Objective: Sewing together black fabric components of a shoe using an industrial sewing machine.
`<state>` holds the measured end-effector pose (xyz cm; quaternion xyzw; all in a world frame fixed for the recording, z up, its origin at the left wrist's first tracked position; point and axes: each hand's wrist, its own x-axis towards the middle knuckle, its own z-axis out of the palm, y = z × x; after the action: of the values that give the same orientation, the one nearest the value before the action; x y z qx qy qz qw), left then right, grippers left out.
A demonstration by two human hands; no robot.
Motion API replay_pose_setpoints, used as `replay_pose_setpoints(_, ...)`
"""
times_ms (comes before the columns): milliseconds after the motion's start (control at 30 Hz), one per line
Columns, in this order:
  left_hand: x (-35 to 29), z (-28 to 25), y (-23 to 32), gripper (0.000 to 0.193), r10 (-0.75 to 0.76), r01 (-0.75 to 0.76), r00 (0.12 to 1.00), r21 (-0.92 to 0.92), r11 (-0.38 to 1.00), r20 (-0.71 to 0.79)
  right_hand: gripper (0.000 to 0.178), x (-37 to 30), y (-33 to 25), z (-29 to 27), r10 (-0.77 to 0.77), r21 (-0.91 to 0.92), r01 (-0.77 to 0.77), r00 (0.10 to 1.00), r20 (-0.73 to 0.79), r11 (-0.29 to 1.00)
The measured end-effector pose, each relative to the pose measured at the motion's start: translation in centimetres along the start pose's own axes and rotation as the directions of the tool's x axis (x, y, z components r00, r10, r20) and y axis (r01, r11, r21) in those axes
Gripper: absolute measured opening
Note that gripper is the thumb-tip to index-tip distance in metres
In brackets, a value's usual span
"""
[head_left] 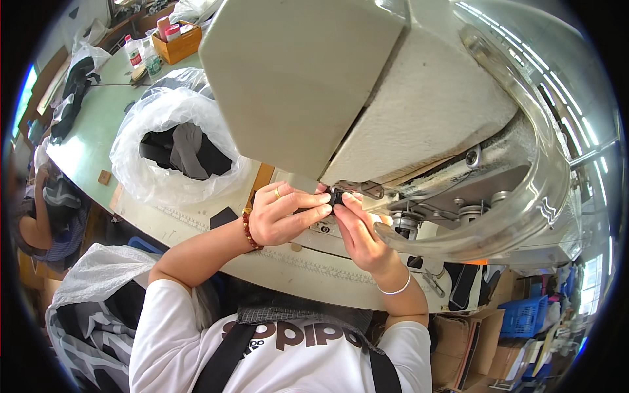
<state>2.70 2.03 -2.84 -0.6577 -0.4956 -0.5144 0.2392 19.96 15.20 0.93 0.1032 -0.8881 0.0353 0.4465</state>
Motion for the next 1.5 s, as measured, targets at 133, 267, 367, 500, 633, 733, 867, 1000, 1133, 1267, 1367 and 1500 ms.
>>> replay_pose_setpoints(133, 0.8, -0.3, 0.8, 0.024, 0.043, -0.042, 0.999, 0.026, 0.999, -0.024, 0.024, 0.1, 0.3, 0.3, -0.032, 0.046, 0.032, 0.999, -0.018, 0.998)
replay_pose_setpoints(267, 1.1, -0.6, 1.2, 0.026, 0.058, -0.057, 0.998, 0.054, 0.997, -0.012, 0.024, -0.5, 0.0, 0.0, -0.032, -0.139, 0.043, 0.996, 0.082, 0.989)
replay_pose_setpoints(367, 1.0, -0.7, 1.1, 0.028, 0.046, -0.046, 0.999, 0.045, 0.998, 0.002, 0.024, -0.8, -0.2, -0.2, 0.01, -0.185, 0.02, 0.987, 0.159, 0.983)
replay_pose_setpoints(500, 1.0, -0.8, 0.5, 0.028, 0.077, -0.077, 0.996, -0.01, 0.997, 0.033, 0.025, -0.8, -0.4, -0.3, 0.023, -0.201, 0.005, 0.99, 0.139, 0.98)
replay_pose_setpoints(633, 1.0, -1.0, 0.1, 0.027, 0.122, -0.12, 0.991, -0.032, 0.992, 0.061, 0.025, -0.3, -1.0, -0.2, 0.031, -0.212, -0.016, 0.997, 0.066, 0.977)
replay_pose_setpoints(733, 1.1, -1.0, 0.3, 0.026, 0.134, -0.133, 0.988, -0.018, 0.991, 0.071, 0.025, 0.1, -1.2, -0.2, -0.01, -0.256, 0.015, 1.0, 0.018, 0.967)
replay_pose_setpoints(867, 1.9, -1.6, 0.9, 0.025, 0.126, -0.131, 0.985, 0.032, 0.991, 0.114, 0.027, 0.0, -1.1, -0.1, 0.001, -0.233, 0.003, 1.0, 0.015, 0.973)
replay_pose_setpoints(1000, 3.4, -2.8, 1.6, 0.022, 0.177, -0.2, 0.965, 0.106, 0.974, 0.194, 0.031, -0.5, -0.3, -1.5, 0.066, -0.132, -0.054, 0.994, 0.093, 0.99)
replay_pose_setpoints(1133, 4.7, -3.4, 2.3, 0.019, 0.282, -0.334, 0.928, 0.206, 0.92, 0.244, 0.036, -0.3, 0.8, -3.2, 0.045, -0.096, -0.032, 0.99, 0.137, 0.995)
replay_pose_setpoints(1267, 5.2, -3.4, 2.7, 0.017, 0.313, -0.378, 0.915, 0.272, 0.885, 0.255, 0.036, 0.0, 0.9, -3.6, 0.022, -0.14, 0.003, 0.984, 0.176, 0.99)
replay_pose_setpoints(1367, 5.0, -3.4, 2.7, 0.018, 0.265, -0.338, 0.926, 0.282, 0.898, 0.269, 0.036, -1.2, 1.3, -3.2, -0.038, -0.252, 0.075, 0.988, 0.147, 0.965)
replay_pose_setpoints(1500, 4.5, -3.2, 2.2, 0.023, 0.281, -0.351, 0.926, 0.301, 0.887, 0.254, 0.036, -4.1, 3.6, -1.8, -0.239, -0.737, 0.522, 0.853, 0.464, 0.429)
